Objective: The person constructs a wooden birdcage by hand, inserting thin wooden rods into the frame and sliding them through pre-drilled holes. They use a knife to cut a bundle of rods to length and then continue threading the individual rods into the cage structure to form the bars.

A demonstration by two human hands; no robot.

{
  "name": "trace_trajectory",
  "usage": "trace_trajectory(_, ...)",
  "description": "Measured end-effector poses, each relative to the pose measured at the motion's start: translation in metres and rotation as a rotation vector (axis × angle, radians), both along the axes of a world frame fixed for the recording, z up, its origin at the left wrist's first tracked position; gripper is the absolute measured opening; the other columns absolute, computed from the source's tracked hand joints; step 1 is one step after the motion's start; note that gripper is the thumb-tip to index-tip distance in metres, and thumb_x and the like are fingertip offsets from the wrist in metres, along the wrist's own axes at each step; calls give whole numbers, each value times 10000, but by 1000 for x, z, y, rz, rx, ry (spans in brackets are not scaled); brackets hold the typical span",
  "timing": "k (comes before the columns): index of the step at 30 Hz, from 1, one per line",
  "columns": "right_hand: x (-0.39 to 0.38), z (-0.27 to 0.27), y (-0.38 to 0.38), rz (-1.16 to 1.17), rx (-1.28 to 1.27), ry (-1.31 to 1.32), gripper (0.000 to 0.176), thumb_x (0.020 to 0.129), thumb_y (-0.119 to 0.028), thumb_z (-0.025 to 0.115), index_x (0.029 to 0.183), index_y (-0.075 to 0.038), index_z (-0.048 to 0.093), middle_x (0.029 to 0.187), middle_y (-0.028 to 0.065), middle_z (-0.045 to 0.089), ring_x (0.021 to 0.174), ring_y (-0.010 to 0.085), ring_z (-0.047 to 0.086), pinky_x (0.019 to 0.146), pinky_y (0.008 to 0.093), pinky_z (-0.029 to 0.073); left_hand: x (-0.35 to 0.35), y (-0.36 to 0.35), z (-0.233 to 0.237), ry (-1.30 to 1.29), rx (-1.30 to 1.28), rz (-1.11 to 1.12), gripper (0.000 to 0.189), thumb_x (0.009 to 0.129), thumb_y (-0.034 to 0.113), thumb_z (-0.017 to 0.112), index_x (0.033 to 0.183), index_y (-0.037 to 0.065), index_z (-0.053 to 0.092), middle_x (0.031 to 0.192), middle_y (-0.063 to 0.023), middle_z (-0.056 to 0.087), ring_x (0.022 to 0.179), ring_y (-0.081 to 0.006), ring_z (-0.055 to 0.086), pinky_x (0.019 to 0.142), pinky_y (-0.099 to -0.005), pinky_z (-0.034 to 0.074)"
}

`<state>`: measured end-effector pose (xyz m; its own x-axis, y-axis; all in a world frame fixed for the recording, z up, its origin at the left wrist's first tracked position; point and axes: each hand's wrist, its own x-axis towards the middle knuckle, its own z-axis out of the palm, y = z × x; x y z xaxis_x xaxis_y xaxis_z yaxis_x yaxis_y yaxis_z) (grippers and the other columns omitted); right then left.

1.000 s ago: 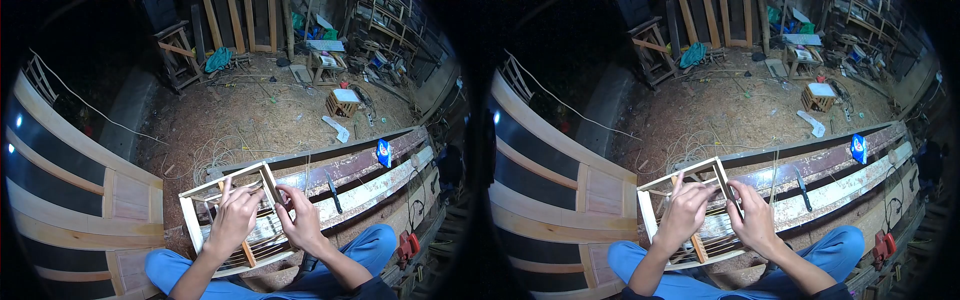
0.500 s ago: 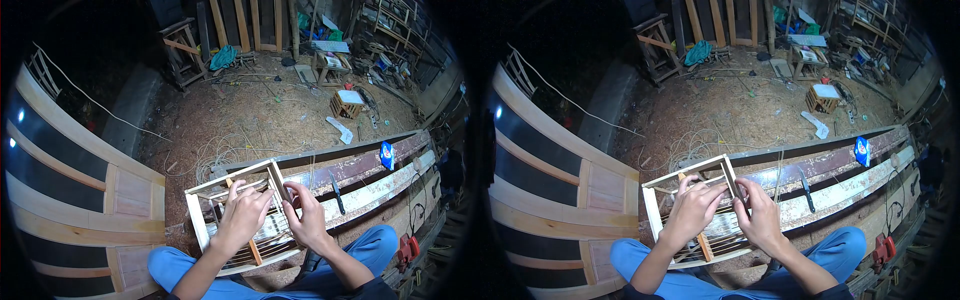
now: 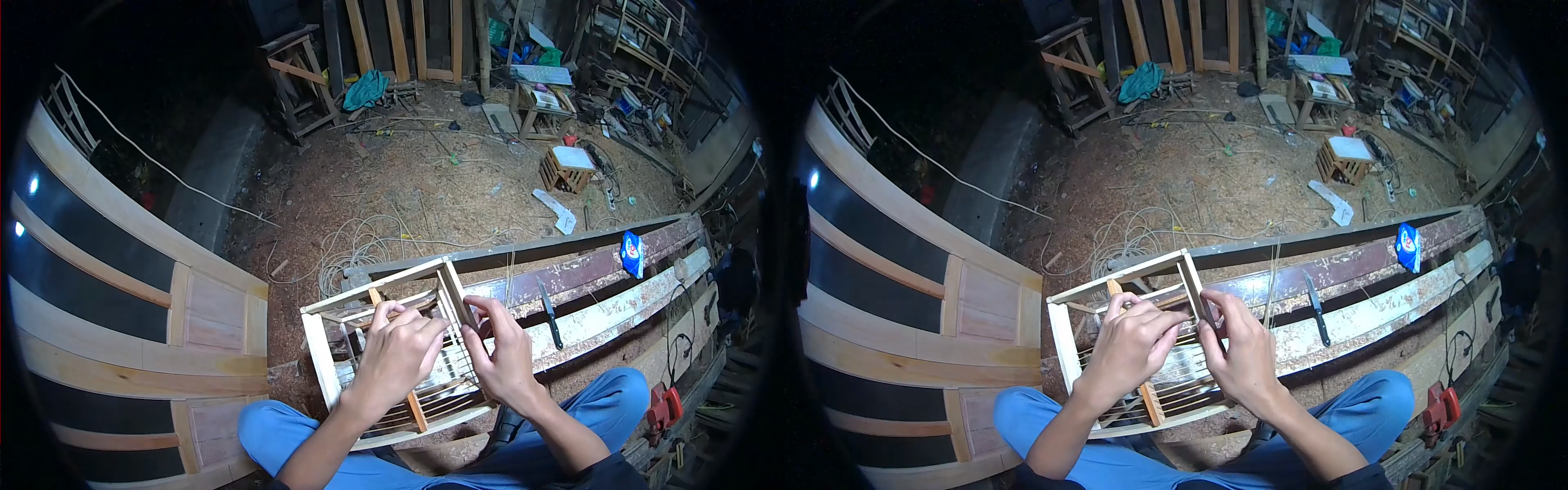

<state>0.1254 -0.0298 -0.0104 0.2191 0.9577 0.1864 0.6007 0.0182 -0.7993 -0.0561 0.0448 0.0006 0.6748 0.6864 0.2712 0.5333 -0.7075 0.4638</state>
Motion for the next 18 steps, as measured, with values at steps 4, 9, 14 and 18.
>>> trace_trajectory(4,1,0,0,-7,1,-8,395,970,-82,707,1360,-62,644,1061,142,717,799,254,748,706,396,578,1,-2,-2,24,-13,-5,175,951,110,761,1116,72,808,944,-108,800,893,-245,745,1038,-442,461)
trace_trajectory(9,0,-1,0,-4,9,-14,397,968,-84,711,1359,-63,646,1057,139,720,796,252,749,701,395,580,1,-3,-4,-1,-11,18,161,963,124,752,1108,77,803,936,-106,805,878,-245,749,1034,-440,466)
trace_trajectory(14,0,0,0,-6,2,0,395,966,-77,716,1355,-58,650,1065,141,725,797,252,752,698,392,581,2,-4,-2,29,-1,22,166,972,115,736,1125,77,786,936,-116,804,880,-253,754,1039,-446,471)
trace_trajectory(18,0,0,-1,-9,2,-4,395,968,-76,714,1357,-57,650,1065,141,725,794,252,751,697,390,581,2,-5,-4,40,6,23,164,972,111,733,1125,76,783,941,-119,805,878,-255,759,1040,-452,474)
